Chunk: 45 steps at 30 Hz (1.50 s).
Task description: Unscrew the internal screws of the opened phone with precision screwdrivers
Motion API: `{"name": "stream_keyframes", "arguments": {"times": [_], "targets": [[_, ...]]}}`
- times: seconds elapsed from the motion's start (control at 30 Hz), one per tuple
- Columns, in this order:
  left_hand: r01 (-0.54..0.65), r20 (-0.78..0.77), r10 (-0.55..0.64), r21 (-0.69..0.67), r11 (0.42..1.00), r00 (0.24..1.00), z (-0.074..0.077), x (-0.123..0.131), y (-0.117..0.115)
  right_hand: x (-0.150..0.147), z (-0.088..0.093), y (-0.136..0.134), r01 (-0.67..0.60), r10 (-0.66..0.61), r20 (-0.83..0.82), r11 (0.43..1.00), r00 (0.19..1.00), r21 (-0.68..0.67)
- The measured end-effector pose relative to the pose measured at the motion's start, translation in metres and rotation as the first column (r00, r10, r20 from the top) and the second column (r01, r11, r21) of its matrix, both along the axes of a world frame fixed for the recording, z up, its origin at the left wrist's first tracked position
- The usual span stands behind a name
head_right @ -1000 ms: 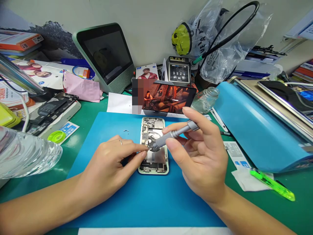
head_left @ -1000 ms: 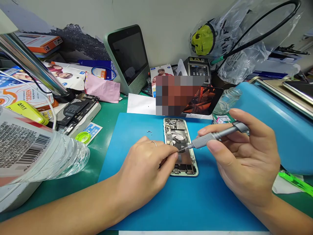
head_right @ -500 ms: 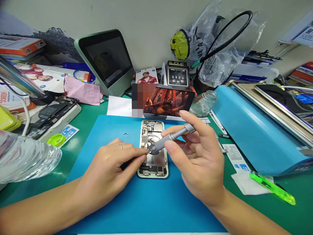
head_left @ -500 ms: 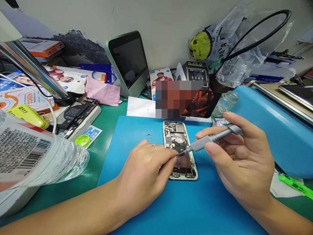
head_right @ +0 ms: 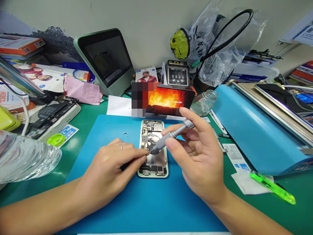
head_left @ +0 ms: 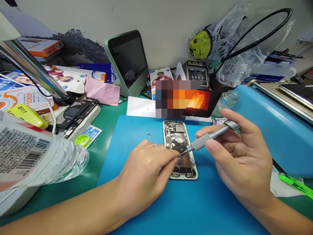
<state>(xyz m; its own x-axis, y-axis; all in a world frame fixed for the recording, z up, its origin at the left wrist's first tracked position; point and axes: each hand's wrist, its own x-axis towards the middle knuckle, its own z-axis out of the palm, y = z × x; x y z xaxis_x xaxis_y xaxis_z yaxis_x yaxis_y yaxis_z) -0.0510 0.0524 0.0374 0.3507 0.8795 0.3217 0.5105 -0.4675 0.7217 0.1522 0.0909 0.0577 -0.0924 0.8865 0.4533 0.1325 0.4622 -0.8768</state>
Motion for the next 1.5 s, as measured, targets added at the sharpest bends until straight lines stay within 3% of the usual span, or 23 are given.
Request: {"name": "stream_keyframes", "arguments": {"times": [1.5], "targets": [[-0.006, 0.005, 0.005, 0.016, 1.0, 1.0, -0.0008, 0.0001, -0.0003, -0.0012, 0.0003, 0.0004, -0.016, 0.015, -0.032, 0.999, 0.999, -0.044]]}}
